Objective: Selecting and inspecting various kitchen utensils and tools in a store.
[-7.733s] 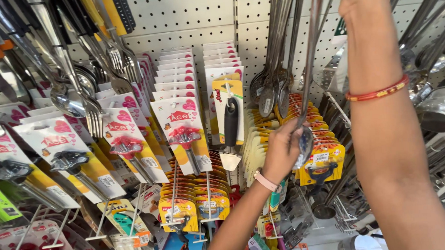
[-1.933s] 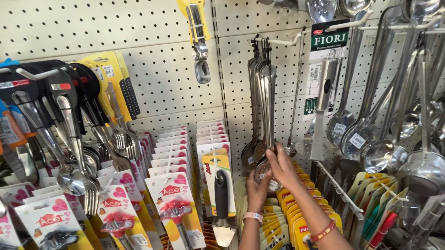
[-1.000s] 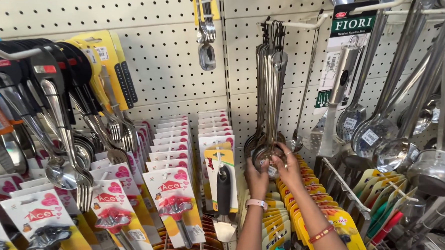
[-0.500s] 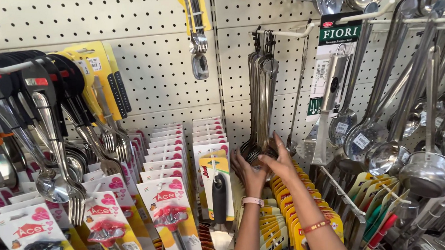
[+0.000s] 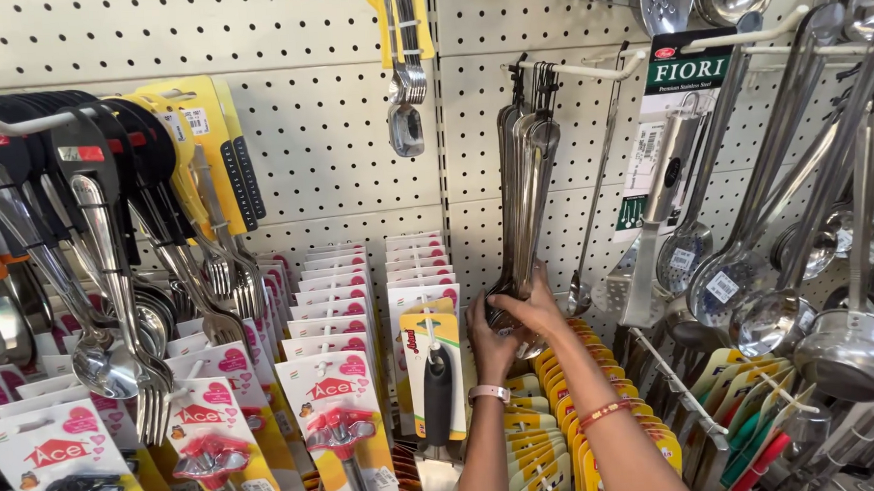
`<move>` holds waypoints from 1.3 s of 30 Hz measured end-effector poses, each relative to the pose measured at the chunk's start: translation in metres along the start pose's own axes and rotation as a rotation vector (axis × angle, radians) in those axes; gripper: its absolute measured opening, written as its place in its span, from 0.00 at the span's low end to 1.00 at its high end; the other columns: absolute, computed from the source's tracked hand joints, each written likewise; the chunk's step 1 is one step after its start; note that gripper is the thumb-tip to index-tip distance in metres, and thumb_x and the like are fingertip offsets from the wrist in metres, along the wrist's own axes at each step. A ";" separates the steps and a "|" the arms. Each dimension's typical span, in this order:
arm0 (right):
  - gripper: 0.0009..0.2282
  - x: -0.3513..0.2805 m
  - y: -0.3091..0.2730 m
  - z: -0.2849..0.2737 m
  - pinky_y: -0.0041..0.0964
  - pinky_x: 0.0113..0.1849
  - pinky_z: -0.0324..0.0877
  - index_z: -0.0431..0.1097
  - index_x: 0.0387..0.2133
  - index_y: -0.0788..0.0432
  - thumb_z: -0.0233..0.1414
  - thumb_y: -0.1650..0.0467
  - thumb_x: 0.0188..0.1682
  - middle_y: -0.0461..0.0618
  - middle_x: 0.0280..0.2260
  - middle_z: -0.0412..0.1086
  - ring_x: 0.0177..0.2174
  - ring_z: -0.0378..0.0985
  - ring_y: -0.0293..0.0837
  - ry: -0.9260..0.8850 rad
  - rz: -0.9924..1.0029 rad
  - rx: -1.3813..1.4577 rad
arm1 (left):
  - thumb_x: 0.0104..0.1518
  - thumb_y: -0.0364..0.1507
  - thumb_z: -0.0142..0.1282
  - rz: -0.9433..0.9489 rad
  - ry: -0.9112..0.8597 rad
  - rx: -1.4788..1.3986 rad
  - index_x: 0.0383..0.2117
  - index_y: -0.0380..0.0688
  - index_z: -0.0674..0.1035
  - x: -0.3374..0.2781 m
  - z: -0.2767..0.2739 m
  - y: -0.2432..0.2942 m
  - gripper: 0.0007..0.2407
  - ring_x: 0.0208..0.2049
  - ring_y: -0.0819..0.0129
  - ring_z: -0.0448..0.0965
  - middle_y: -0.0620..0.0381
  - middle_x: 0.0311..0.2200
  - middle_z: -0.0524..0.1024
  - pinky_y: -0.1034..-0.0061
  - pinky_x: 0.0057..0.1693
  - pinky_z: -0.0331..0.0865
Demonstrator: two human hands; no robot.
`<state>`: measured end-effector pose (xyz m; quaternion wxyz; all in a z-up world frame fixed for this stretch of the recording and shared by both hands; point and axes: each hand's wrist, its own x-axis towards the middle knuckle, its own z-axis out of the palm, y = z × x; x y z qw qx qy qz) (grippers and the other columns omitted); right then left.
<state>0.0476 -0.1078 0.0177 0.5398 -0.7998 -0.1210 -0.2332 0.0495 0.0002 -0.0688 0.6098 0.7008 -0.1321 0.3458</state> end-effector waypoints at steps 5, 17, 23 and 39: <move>0.35 -0.001 0.017 0.005 0.48 0.58 0.64 0.65 0.57 0.66 0.70 0.66 0.36 0.65 0.57 0.56 0.55 0.67 0.59 -0.003 -0.126 -0.203 | 0.30 0.30 0.80 0.008 0.004 -0.006 0.62 0.34 0.67 -0.002 -0.005 -0.002 0.45 0.61 0.47 0.70 0.41 0.59 0.67 0.61 0.64 0.66; 0.38 -0.057 -0.008 -0.016 0.42 0.53 0.67 0.60 0.60 0.69 0.68 0.64 0.36 0.62 0.52 0.71 0.52 0.73 0.51 0.076 -0.220 -0.019 | 0.29 0.27 0.79 -0.039 -0.006 -0.121 0.67 0.34 0.58 -0.034 -0.016 0.010 0.52 0.69 0.44 0.57 0.37 0.67 0.58 0.61 0.70 0.54; 0.38 -0.098 0.008 -0.026 0.48 0.59 0.59 0.59 0.61 0.72 0.67 0.62 0.41 0.70 0.59 0.62 0.59 0.64 0.60 0.156 -0.315 -0.218 | 0.31 0.26 0.78 -0.088 -0.033 -0.100 0.70 0.36 0.53 -0.059 -0.029 0.027 0.53 0.71 0.45 0.52 0.36 0.70 0.53 0.62 0.72 0.48; 0.32 -0.177 -0.078 -0.104 0.48 0.55 0.67 0.56 0.66 0.70 0.65 0.70 0.53 0.65 0.58 0.66 0.57 0.70 0.55 0.707 -0.343 -0.339 | 0.44 0.28 0.72 -0.067 -0.206 0.080 0.69 0.37 0.53 -0.129 -0.081 0.127 0.45 0.70 0.33 0.47 0.28 0.69 0.46 0.53 0.71 0.47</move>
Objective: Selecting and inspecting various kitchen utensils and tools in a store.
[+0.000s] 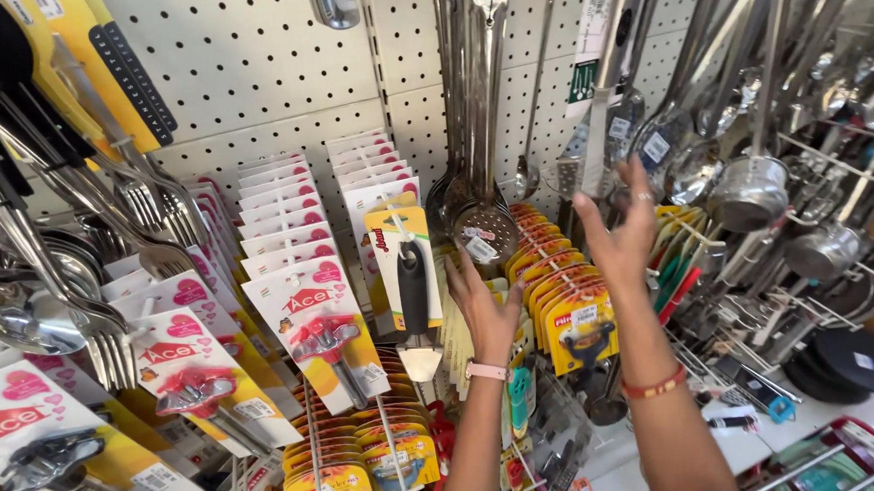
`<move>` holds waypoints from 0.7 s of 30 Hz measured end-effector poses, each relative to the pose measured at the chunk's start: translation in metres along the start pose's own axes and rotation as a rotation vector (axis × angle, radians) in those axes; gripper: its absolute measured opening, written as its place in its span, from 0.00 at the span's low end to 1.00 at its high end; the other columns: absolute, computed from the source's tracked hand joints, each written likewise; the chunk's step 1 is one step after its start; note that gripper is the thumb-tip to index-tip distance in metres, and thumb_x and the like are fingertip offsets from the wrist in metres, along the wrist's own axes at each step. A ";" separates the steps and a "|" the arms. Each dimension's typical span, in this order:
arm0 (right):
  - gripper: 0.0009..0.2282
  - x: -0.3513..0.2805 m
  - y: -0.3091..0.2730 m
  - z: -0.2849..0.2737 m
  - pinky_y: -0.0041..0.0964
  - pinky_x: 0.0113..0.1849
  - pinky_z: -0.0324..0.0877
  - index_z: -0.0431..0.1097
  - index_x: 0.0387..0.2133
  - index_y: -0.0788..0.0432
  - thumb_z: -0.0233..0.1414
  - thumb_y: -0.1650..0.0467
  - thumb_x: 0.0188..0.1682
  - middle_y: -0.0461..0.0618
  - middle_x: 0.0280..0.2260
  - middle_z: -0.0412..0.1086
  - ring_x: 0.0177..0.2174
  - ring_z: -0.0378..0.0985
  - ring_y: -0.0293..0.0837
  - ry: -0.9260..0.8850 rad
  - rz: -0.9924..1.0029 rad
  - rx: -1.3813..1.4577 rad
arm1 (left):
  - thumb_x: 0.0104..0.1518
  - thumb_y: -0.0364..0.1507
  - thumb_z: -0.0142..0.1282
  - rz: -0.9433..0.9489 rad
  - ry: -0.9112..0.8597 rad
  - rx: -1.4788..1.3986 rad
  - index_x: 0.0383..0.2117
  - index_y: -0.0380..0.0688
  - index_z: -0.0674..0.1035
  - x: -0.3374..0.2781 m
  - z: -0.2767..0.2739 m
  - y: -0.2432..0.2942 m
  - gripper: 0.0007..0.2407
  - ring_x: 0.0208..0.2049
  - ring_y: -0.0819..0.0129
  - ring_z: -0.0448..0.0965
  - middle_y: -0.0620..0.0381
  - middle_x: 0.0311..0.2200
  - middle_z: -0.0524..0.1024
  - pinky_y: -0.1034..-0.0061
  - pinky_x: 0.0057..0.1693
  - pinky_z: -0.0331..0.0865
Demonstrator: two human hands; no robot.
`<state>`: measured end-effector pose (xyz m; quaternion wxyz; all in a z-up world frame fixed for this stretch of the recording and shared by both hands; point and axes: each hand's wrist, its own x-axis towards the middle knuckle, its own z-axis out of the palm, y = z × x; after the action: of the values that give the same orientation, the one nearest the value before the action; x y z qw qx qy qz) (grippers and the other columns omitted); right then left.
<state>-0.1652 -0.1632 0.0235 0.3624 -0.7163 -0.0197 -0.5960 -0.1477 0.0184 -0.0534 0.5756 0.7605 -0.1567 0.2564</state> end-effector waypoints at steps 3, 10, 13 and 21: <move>0.38 0.013 0.012 0.001 0.49 0.57 0.66 0.51 0.69 0.70 0.65 0.69 0.49 0.64 0.53 0.71 0.53 0.75 0.54 -0.101 0.053 -0.024 | 0.46 0.27 0.71 0.071 -0.004 0.006 0.68 0.36 0.55 -0.013 -0.006 0.008 0.42 0.70 0.31 0.46 0.27 0.69 0.47 0.49 0.70 0.47; 0.31 0.019 0.020 0.011 0.36 0.49 0.73 0.55 0.69 0.67 0.58 0.75 0.51 0.58 0.52 0.73 0.48 0.77 0.42 -0.180 0.131 0.199 | 0.54 0.27 0.64 0.185 0.055 -0.085 0.63 0.34 0.64 -0.017 -0.014 0.028 0.30 0.70 0.35 0.52 0.32 0.69 0.51 0.52 0.70 0.52; 0.28 0.021 0.013 0.010 0.34 0.48 0.72 0.54 0.68 0.69 0.55 0.77 0.54 0.61 0.61 0.65 0.51 0.72 0.42 -0.154 0.015 0.246 | 0.58 0.27 0.61 0.249 0.075 -0.115 0.63 0.33 0.66 -0.010 -0.019 0.051 0.26 0.70 0.37 0.56 0.34 0.69 0.54 0.54 0.71 0.54; 0.25 0.026 0.039 0.004 0.33 0.53 0.68 0.58 0.67 0.69 0.55 0.76 0.56 0.61 0.60 0.67 0.55 0.70 0.42 -0.214 0.046 0.325 | 0.61 0.27 0.59 0.408 0.063 -0.135 0.60 0.34 0.70 0.042 0.013 0.104 0.22 0.67 0.41 0.66 0.36 0.66 0.63 0.58 0.69 0.62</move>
<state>-0.1365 -0.2002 0.0268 0.4826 -0.7079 -0.1377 -0.4970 -0.1659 -0.0212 0.0506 0.5661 0.6642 -0.3061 0.3803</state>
